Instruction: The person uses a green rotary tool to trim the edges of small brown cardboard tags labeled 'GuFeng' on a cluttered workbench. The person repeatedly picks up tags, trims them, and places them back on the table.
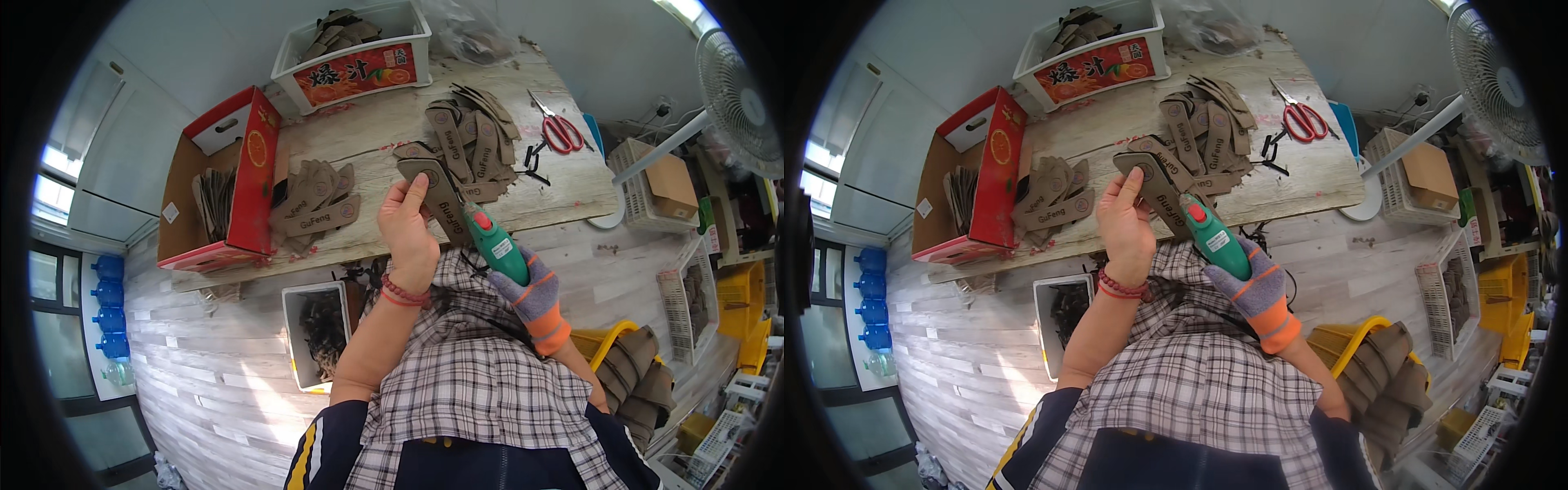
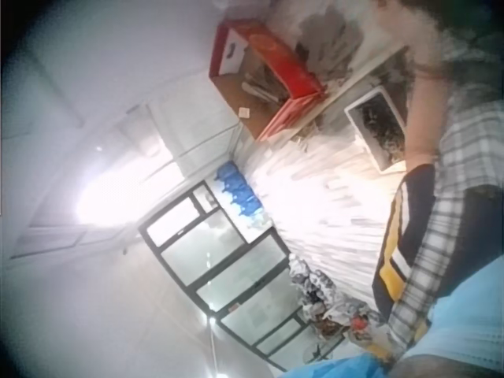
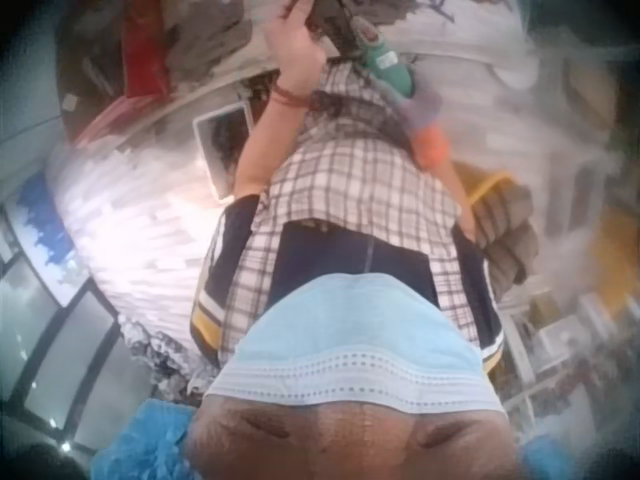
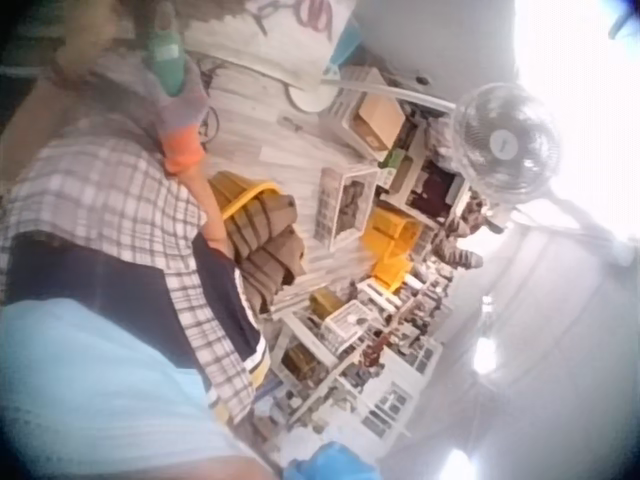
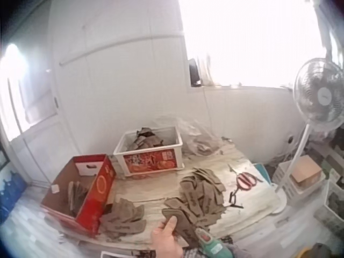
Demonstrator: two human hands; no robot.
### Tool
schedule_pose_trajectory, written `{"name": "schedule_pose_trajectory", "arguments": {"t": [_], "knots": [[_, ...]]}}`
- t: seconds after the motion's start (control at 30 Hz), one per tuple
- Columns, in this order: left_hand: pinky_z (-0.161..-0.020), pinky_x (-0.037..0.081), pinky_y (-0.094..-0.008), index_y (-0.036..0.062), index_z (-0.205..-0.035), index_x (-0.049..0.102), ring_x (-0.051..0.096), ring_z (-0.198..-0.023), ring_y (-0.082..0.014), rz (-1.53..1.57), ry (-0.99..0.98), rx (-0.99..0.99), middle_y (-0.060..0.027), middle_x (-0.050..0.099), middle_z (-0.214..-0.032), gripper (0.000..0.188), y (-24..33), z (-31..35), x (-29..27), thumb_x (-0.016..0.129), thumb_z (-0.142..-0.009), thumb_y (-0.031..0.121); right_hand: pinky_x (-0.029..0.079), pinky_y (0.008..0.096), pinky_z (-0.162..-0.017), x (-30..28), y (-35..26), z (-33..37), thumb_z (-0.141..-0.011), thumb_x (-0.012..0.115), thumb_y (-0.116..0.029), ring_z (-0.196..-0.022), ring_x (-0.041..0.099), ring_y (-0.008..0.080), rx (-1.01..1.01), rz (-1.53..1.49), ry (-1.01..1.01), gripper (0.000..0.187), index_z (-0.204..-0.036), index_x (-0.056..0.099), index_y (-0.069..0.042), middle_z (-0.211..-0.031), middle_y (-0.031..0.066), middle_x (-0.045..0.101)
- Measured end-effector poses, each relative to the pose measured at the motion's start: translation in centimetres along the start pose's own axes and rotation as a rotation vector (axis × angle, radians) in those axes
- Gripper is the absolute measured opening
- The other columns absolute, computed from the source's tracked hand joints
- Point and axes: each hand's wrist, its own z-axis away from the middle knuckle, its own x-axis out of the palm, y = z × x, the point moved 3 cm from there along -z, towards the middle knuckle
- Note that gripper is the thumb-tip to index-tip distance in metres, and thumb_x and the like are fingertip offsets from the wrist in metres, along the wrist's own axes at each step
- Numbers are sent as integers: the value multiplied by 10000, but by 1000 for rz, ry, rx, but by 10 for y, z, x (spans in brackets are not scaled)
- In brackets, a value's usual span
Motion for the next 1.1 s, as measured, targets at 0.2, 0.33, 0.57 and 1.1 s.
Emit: {"name": "schedule_pose_trajectory", "arguments": {"t": [0.2, 0.33, 0.57, 1.1], "knots": [[-653, 495, -236, 38, -872, 601, 602, -698, -110, 10, 52, -6, -38, 654, -826, 78, -12, -3, 0, 654, -850, 90, 511, 275, -690, -4, 11, -1, -704, 802, -289, -777, 641, 146, -4, 118, 39, 574, -1150, 563, -19, -890, 94, 673], [-690, 507, -256, 30, -906, 593, 626, -765, -136, 14, -20, -18, -61, 662, -875, 86, -19, -1, -1, 642, -855, 78, 491, 262, -659, -3, 8, 0, -731, 780, -206, -737, 587, 104, -38, 94, 65, 465, -1085, 583, 22, -836, 73, 656], [-700, 503, -245, 16, -880, 619, 624, -748, -129, -34, -59, -32, -66, 668, -855, 56, -25, 2, -4, 639, -851, 60, 496, 254, -616, -6, 13, -2, -722, 789, -250, -689, 605, 104, 29, 39, 48, 517, -1124, 570, -9, -812, 66, 660], [-677, 451, -210, -48, -957, 638, 551, -736, -74, -406, -197, 120, -34, 632, -844, 143, -12, 0, -13, 595, -884, 67, 497, 249, -631, -11, 8, -5, -738, 782, -245, -711, 609, 102, 8, -76, -23, 500, -1118, 574, 5, -811, 67, 661]]}}
